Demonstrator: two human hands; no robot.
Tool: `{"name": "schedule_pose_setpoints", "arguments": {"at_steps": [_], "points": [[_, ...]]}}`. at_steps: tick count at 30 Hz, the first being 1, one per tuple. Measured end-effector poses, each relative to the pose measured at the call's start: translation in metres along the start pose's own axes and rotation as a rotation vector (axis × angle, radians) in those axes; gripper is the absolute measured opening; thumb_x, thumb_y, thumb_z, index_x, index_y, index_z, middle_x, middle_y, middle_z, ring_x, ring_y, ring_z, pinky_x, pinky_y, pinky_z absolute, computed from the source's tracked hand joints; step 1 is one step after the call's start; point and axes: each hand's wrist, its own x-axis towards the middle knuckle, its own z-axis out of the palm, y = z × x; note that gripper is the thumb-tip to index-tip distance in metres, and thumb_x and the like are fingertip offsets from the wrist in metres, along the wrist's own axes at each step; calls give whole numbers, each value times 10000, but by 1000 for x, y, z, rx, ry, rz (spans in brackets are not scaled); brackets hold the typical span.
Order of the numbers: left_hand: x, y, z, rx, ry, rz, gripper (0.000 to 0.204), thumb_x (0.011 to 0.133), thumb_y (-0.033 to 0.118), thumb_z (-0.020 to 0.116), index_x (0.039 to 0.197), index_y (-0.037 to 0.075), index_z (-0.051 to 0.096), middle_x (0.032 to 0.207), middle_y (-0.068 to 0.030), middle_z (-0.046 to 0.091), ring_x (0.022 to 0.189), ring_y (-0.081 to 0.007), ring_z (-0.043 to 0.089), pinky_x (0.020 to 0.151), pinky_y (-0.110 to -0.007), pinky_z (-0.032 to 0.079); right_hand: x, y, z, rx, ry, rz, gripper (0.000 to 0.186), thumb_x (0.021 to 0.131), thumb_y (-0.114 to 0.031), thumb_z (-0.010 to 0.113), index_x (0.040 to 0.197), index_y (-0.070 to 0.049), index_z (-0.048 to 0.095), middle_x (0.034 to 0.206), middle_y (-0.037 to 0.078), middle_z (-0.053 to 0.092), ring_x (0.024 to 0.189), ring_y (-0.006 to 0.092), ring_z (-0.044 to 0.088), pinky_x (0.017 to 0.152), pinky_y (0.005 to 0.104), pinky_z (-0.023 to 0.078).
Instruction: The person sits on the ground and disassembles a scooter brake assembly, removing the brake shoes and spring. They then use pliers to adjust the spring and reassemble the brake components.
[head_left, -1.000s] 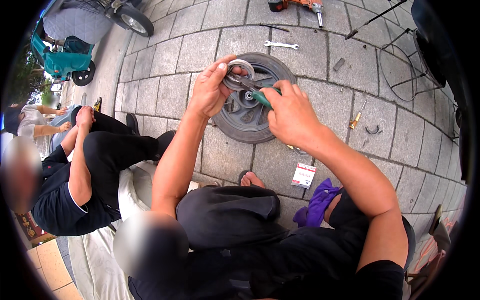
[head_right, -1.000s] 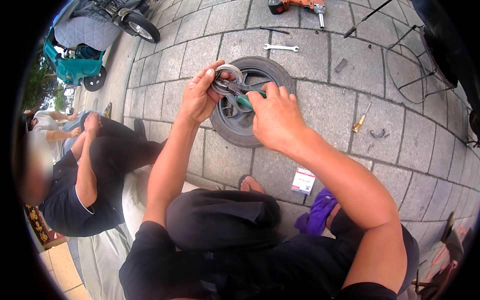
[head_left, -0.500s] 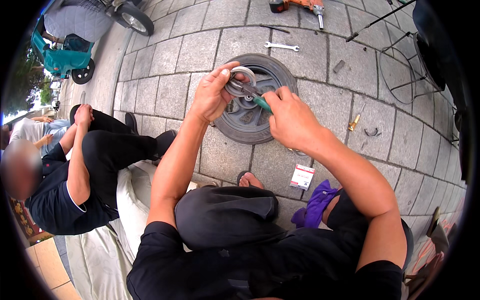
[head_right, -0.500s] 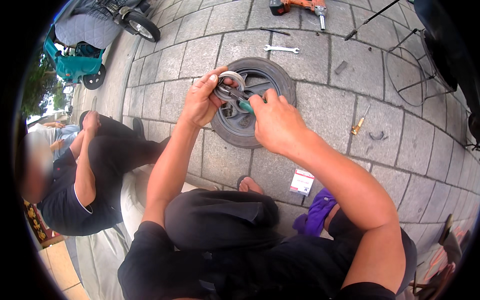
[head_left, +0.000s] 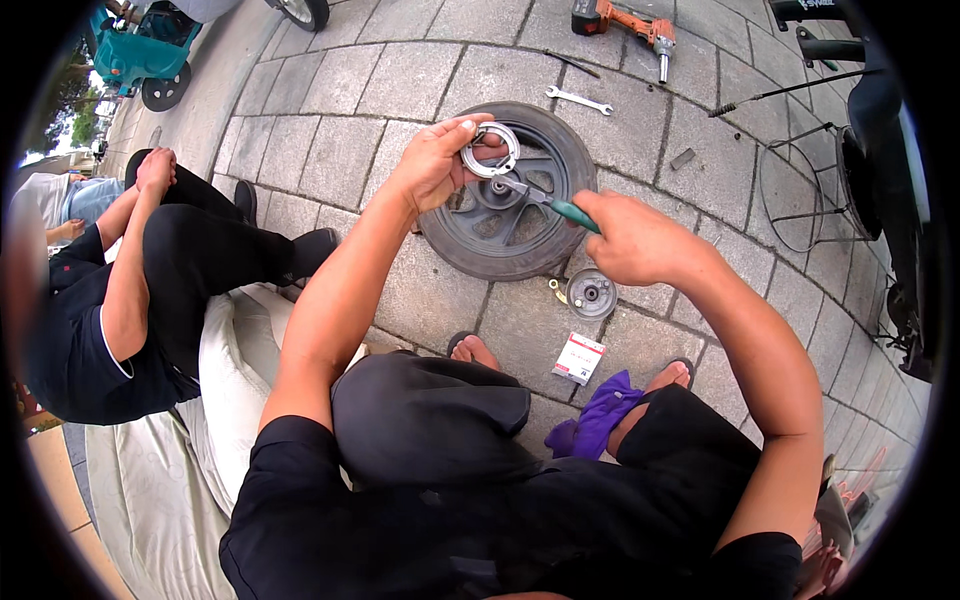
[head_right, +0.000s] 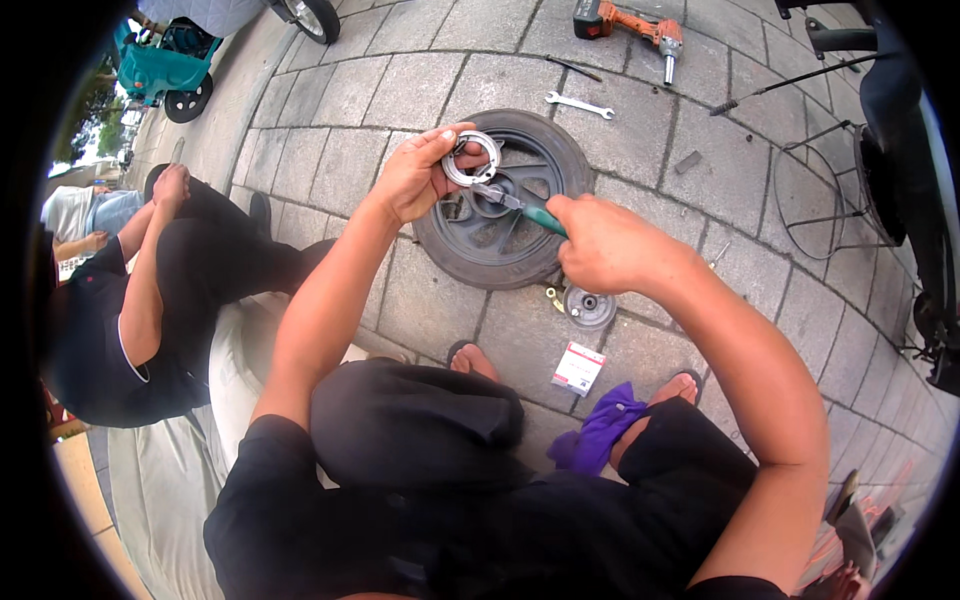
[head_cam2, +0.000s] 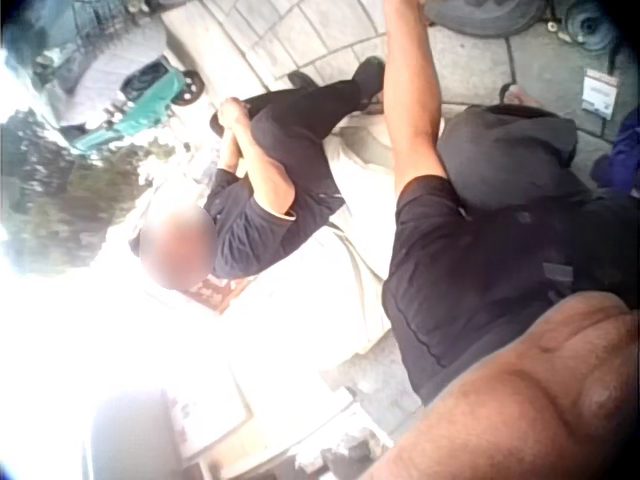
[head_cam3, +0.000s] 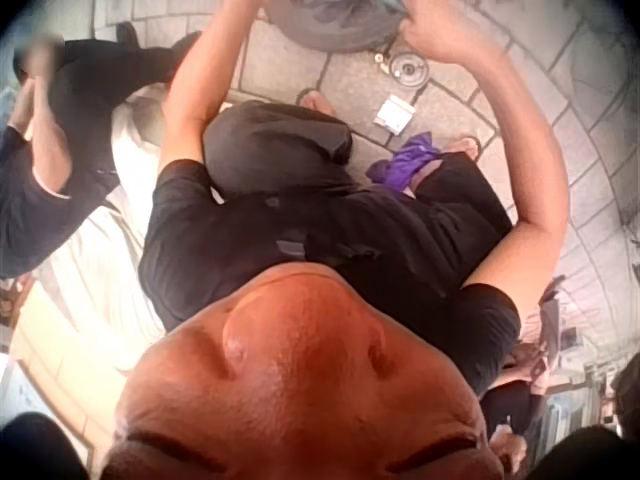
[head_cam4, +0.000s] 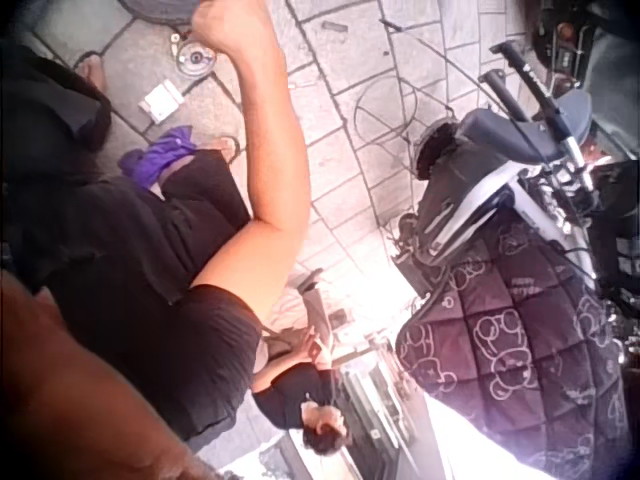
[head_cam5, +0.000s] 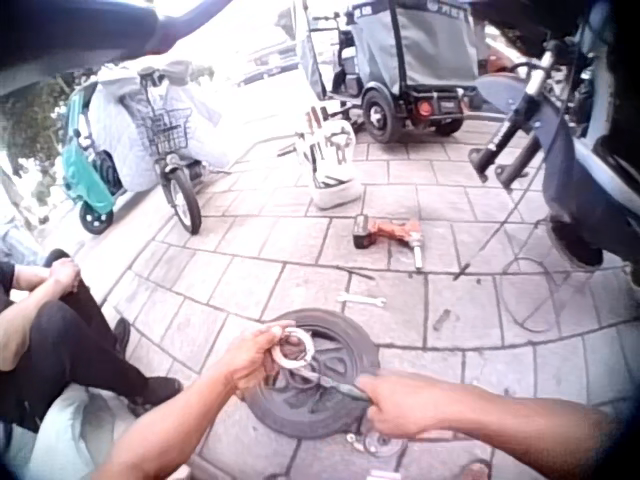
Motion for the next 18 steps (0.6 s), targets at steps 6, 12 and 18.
{"name": "schedule_pose_setpoints", "arguments": {"at_steps": [6,12,18], "points": [[-6,-6,-1,-141,-97,-59,468,1127,318,495,1417,-46,540,1165,-153,720,1091,-285,748,957,-484,642,-39,87,50,-246,-246,130,356,901,-70,564,1245,15,599,1216,311,624,1106,472,659,996,513,526],[-15,-14,9,-137,-134,-120,459,1057,190,498,1445,-55,520,1195,-180,704,1098,-315,743,971,-494,615,-51,158,129,-186,-187,219,360,884,-65,572,1233,10,620,1231,302,631,1140,469,659,1000,522,525],[-20,-17,8,-73,-206,-114,592,940,-11,514,1525,-76,451,1279,-206,664,1243,-352,687,1027,-485,601,-42,179,120,-70,-266,223,271,856,-73,597,1115,-33,666,1067,266,714,1100,438,682,927,511,531]]}}
